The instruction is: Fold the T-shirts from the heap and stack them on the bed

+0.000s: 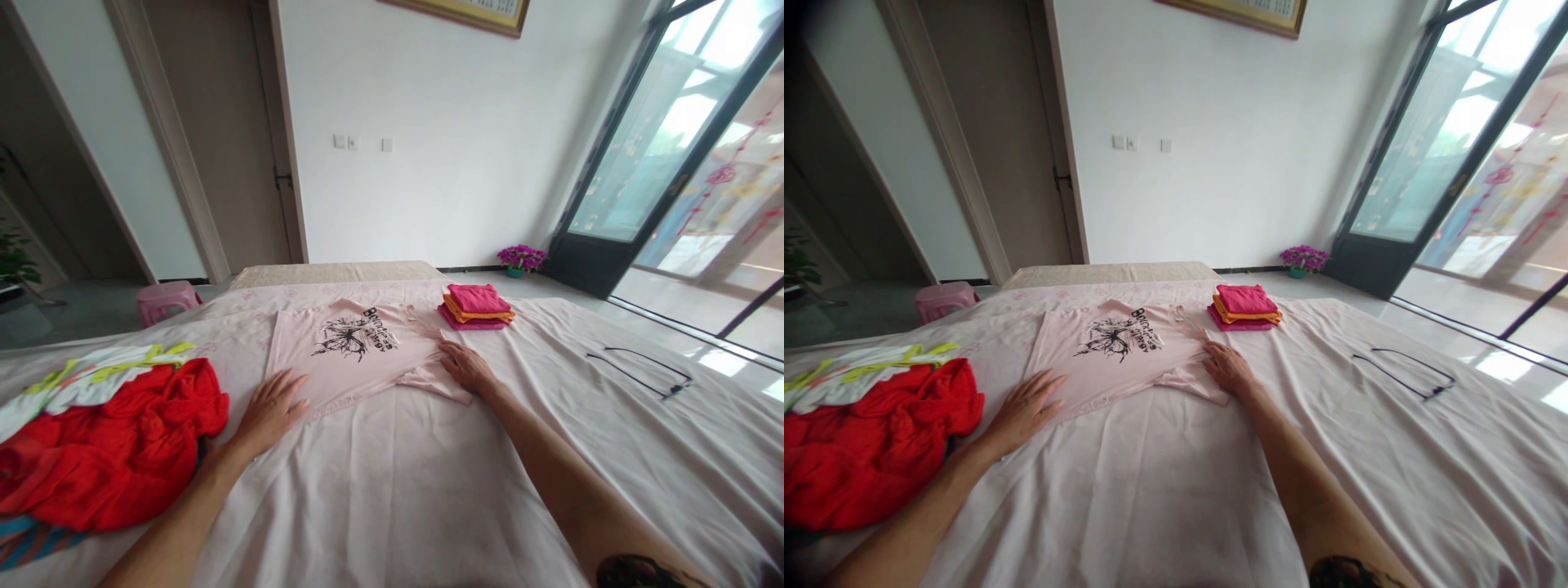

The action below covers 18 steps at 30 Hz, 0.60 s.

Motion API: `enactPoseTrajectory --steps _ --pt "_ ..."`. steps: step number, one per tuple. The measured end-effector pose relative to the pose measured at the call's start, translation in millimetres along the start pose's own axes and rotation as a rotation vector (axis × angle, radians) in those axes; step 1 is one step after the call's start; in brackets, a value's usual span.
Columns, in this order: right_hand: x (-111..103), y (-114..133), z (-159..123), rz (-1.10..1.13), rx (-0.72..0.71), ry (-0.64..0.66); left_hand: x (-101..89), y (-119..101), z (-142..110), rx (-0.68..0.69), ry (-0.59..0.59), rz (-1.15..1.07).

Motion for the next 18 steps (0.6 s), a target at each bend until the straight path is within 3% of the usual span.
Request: enactPoseTrajectory --steps 18 --pt "3.9 -4.4 0.5 0.037 -0.033 -0.038 3.1 2.0 0.0 -0.009 0.023 0.015"
Point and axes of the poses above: each hand's wrist, its own z-axis towards the middle knuckle, its own x-axis out of the palm, y = z × x, the point moved 3 cm from there along z, towards the middle knuckle, and after that the axes turned 11 degrees about x, right-handed, at the moved point
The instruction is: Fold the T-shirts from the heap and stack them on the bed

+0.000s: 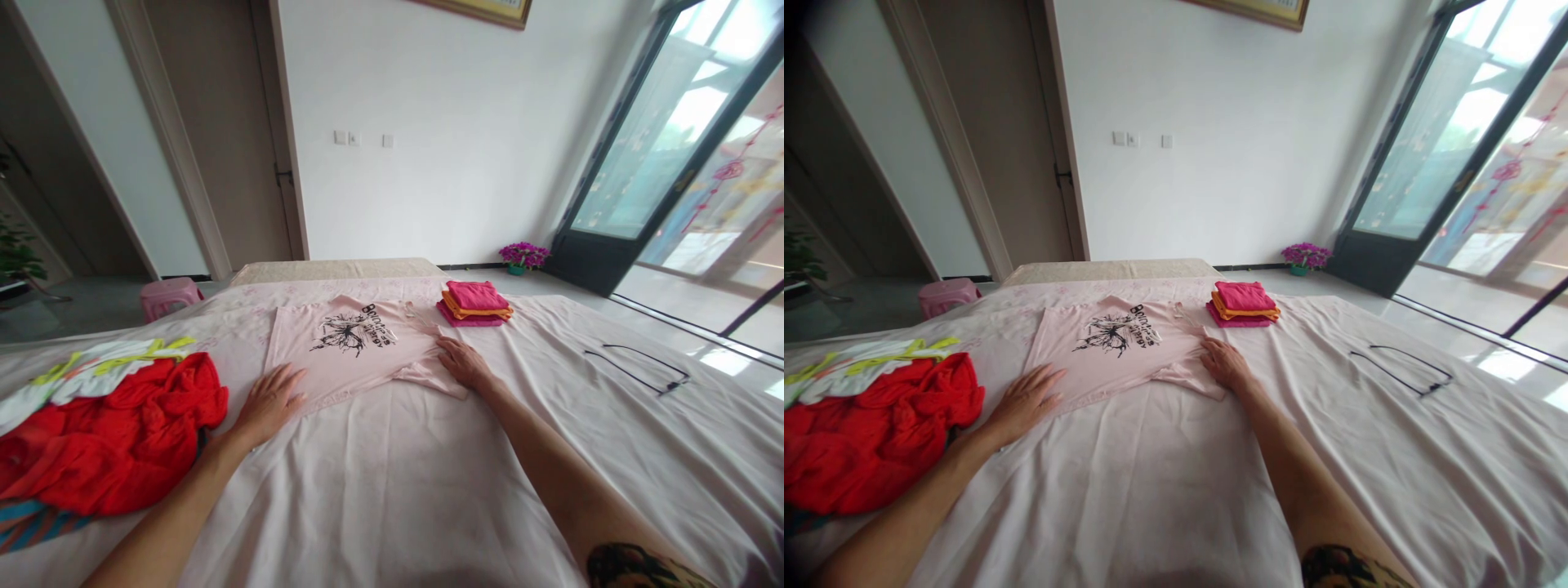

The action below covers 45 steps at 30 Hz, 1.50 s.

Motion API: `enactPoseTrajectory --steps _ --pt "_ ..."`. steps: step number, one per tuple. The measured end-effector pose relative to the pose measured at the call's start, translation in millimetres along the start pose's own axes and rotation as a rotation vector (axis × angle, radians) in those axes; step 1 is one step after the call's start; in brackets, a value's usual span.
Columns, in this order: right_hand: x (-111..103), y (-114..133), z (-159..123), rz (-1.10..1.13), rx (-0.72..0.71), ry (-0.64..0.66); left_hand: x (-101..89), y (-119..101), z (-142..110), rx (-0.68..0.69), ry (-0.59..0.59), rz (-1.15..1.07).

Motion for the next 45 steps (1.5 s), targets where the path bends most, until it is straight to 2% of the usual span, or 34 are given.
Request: enactPoseTrajectory --steps 8,25,29,31,34,38,40,42,45 --pt "-3.7 2.6 -1.7 0.000 -0.004 0.014 0.7 -1.4 0.3 -0.012 0.060 0.026" --pt "-0.5 -1.9 -2.8 0.010 0.022 0.065 8.8 7.7 -1.5 0.027 0.017 0.004" --pt "-1.3 -10.3 -2.1 0.096 0.030 0.086 4.0 7.6 -0.5 0.009 0.040 -0.015" --pt "-3.1 -18.5 6.2 0.144 0.042 0.094 -3.6 -0.1 6.0 -0.042 0.054 -0.010" --pt "-8.5 -32.6 30.2 0.203 0.156 0.069 -19.9 -35.6 30.6 -0.106 0.013 0.007" --pt "-10.8 -37.5 65.0 0.245 0.288 0.049 -29.8 -127.9 86.2 0.162 -0.107 -0.199" --pt "-7.2 -33.0 75.7 0.233 0.300 0.065 -24.6 -171.7 113.0 0.259 -0.120 -0.294" --pt "-1.5 -27.6 81.1 0.210 0.291 0.081 -16.0 -204.2 133.9 0.317 -0.113 -0.338" --pt "6.5 -23.6 83.4 0.182 0.267 0.079 -4.2 -229.0 149.3 0.333 -0.063 -0.365"
Point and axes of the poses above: each hand's wrist, its own z-axis towards the middle knuckle, its own x-axis out of the palm, y = z × x, the point moved 3 cm from there along z, towards the middle knuckle, and after that the axes turned 11 degrees about x, right-handed, at the moved point
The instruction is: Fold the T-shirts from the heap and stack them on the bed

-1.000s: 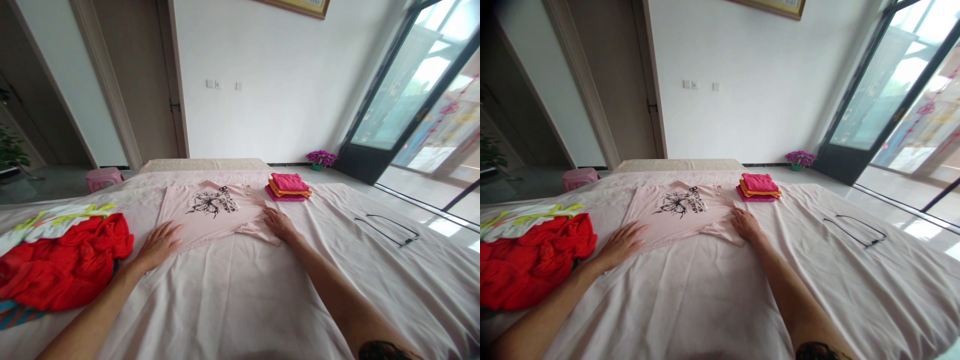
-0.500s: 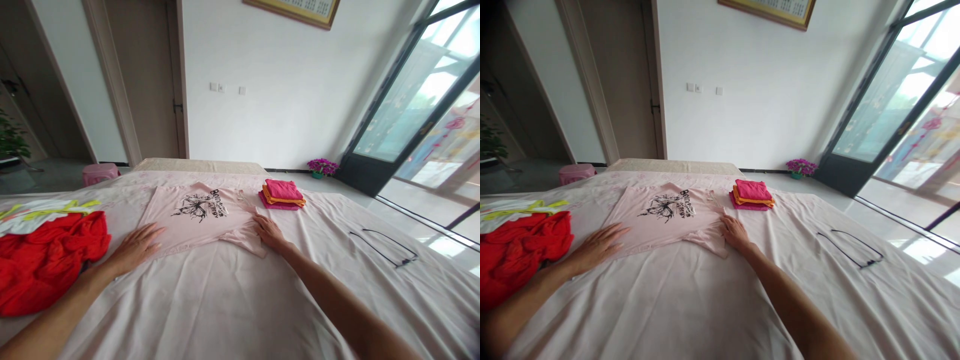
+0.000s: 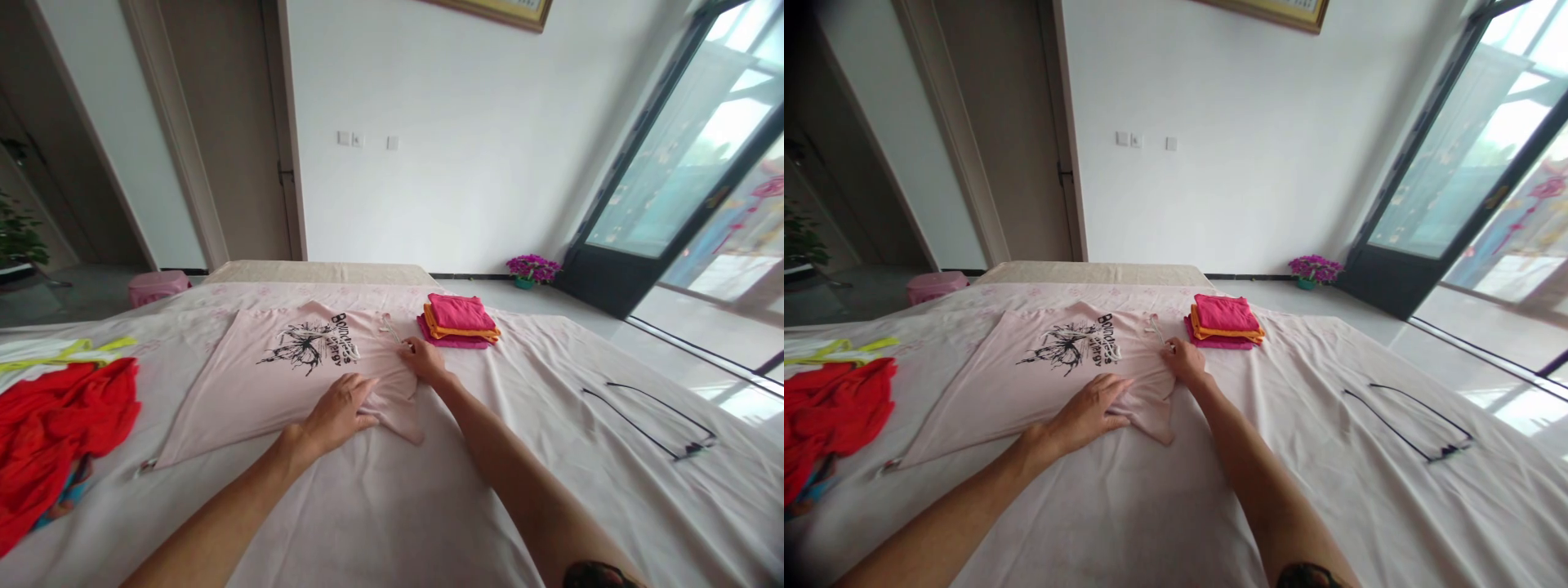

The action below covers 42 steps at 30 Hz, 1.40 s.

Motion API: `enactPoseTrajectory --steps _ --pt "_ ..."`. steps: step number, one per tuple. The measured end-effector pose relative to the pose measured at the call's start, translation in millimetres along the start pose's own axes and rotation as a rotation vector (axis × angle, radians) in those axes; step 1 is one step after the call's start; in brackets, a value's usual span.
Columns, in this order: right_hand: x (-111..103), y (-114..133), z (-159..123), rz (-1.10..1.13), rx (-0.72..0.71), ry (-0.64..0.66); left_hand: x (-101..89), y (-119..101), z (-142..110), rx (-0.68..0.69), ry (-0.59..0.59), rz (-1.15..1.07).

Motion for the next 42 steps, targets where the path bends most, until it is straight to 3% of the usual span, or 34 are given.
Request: enactPoseTrajectory --steps 8,14,18,21,25,29,32,33,35,37,42 --pt "3.4 -5.2 4.6 0.014 0.033 -0.021 0.2 -18.6 -23.9 0.170 -0.022 -0.154" --pt "2.5 -3.3 -2.0 -0.037 0.024 -0.086 -3.7 -30.5 -27.8 0.153 0.054 -0.382" --pt "-2.0 2.0 -12.4 -0.132 -0.116 -0.242 -21.2 -29.3 -39.1 0.090 0.144 -0.456" --pt "-8.8 11.1 -20.8 -0.151 -0.249 -0.291 -46.7 -12.2 -67.4 0.027 0.123 -0.385" --pt "-22.3 26.7 -38.4 -0.079 -0.429 -0.139 -85.2 31.8 -129.1 -0.111 0.106 -0.117" --pt "-40.5 31.9 -74.7 0.060 -0.624 0.185 -112.4 79.9 -200.8 -0.300 0.133 0.112" --pt "-52.6 25.2 -110.6 0.116 -0.724 0.589 -119.5 104.1 -242.2 -0.399 0.142 0.201" --pt "-57.0 22.5 -122.1 0.107 -0.768 0.671 -119.9 108.9 -251.1 -0.412 0.138 0.218" --pt "-65.4 18.5 -139.6 0.072 -0.840 0.673 -119.7 114.3 -260.9 -0.424 0.117 0.243" --pt "-69.2 16.9 -149.9 0.031 -0.871 0.587 -119.3 116.4 -262.2 -0.422 0.092 0.259" --pt "-59.2 19.4 -154.6 -0.030 -0.877 0.398 -122.9 126.0 -255.9 -0.442 0.042 0.238"
Point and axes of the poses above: each hand's wrist, its own z-axis towards the middle knuckle, its own x-axis out of the palm, y = z × x, the point moved 3 cm from there along z, towards the middle knuckle, and after that the axes turned 11 degrees about x, right-handed, at the moved point
